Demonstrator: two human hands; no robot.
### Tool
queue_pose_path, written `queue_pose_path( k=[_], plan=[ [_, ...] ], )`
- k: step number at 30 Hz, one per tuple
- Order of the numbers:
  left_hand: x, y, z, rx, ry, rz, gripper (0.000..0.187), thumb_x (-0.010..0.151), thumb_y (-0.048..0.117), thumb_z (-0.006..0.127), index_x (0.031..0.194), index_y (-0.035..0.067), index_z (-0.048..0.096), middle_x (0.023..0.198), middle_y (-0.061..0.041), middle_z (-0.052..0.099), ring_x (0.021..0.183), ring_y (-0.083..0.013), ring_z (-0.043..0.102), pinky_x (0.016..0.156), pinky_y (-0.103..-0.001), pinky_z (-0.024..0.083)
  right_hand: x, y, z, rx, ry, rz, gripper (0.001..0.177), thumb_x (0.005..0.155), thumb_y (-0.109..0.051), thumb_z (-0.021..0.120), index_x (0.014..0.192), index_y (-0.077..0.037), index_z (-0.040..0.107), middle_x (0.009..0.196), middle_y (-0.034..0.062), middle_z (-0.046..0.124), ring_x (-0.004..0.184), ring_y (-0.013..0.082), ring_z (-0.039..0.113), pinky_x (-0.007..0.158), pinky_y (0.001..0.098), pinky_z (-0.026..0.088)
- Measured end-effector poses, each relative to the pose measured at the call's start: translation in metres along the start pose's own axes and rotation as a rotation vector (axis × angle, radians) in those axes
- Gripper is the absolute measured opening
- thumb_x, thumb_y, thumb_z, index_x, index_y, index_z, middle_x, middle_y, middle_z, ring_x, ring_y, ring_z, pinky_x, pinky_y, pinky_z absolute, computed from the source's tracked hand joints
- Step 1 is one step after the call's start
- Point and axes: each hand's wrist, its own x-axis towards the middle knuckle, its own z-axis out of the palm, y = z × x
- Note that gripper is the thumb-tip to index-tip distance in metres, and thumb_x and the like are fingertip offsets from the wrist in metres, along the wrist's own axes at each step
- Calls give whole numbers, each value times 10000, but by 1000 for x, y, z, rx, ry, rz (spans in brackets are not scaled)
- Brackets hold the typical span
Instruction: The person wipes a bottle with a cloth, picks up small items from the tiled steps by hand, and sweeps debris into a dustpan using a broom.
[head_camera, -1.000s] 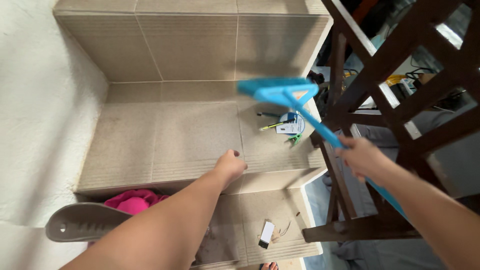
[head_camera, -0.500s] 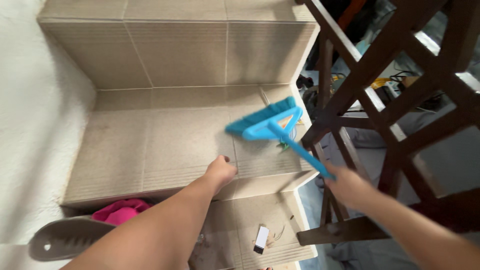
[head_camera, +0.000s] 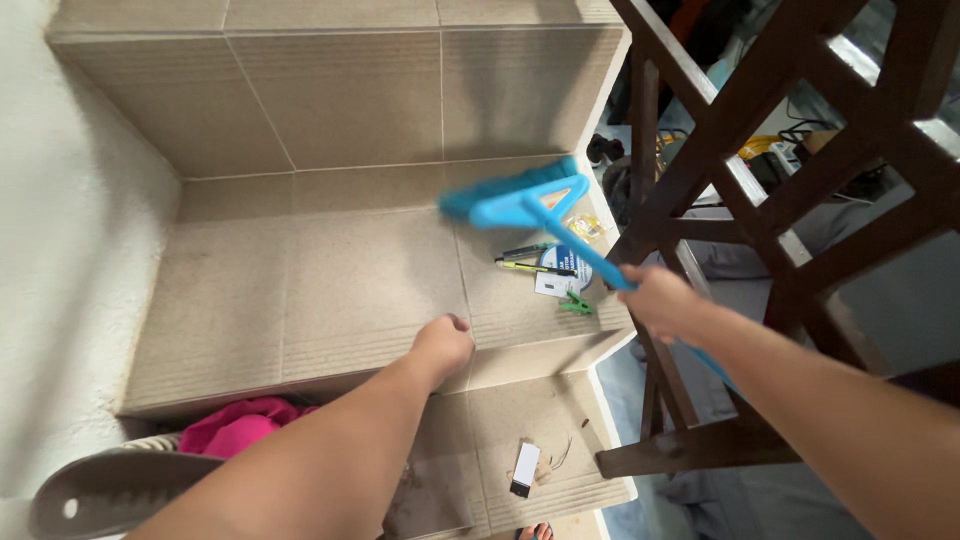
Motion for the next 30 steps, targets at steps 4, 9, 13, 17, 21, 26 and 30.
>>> queue_pose_path(
  k=[4,9,13,17,21,26,30],
  plan=[
    [9,-7,13,53,-15,49,315,849,131,652,1156,138,723,1154,-162,746,1107,-303,708,975,-383,544,-29,48,19,-32,-26,-7,511,1014,-301,575,1519,-330,502,665,43,603,505,138,549,473,350,456],
    [29,-8,25,53,-54,-38,318,815,102,672,1121,174,722,1111,-118,766,1055,-274,737,926,-392,562,-96,73,13,136,-16,-119,536,1002,-255,639,1522,-265,508,669,15,555,500,97,501,457,280,401],
    [56,-18,34,78,-21,58,288,812,99,667,1077,160,760,1088,-129,773,1041,-270,737,909,-388,567,-133,47,-14,341,-85,205,539,1042,-259,583,1558,-359,464,693,37,484,455,136,350,394,299,284],
    [75,-13,44,148,-31,79,269,782,128,736,1045,162,779,1071,-113,779,1010,-256,735,906,-369,564,-124,28,-32,364,-42,120,552,1036,-240,588,1559,-305,423,731,51,523,448,151,418,390,305,376],
    [78,5,50,120,-77,78,281,776,136,754,1056,151,772,1052,-109,783,968,-237,746,870,-357,579,-108,27,-35,526,-18,56,538,1004,-224,606,1534,-235,514,716,46,508,460,134,430,385,298,361],
    [77,22,48,111,-102,25,273,799,139,743,1073,145,746,1044,-101,777,968,-232,736,864,-358,571,-89,37,-22,503,-9,61,563,1007,-226,626,1549,-215,473,734,51,527,483,132,445,395,306,363],
    [83,26,47,126,-86,10,253,818,131,711,1067,157,741,1052,-94,776,985,-234,738,881,-349,562,-77,44,-7,565,-45,-2,587,964,-198,615,1536,-226,486,721,52,528,463,127,426,371,314,321]
  ],
)
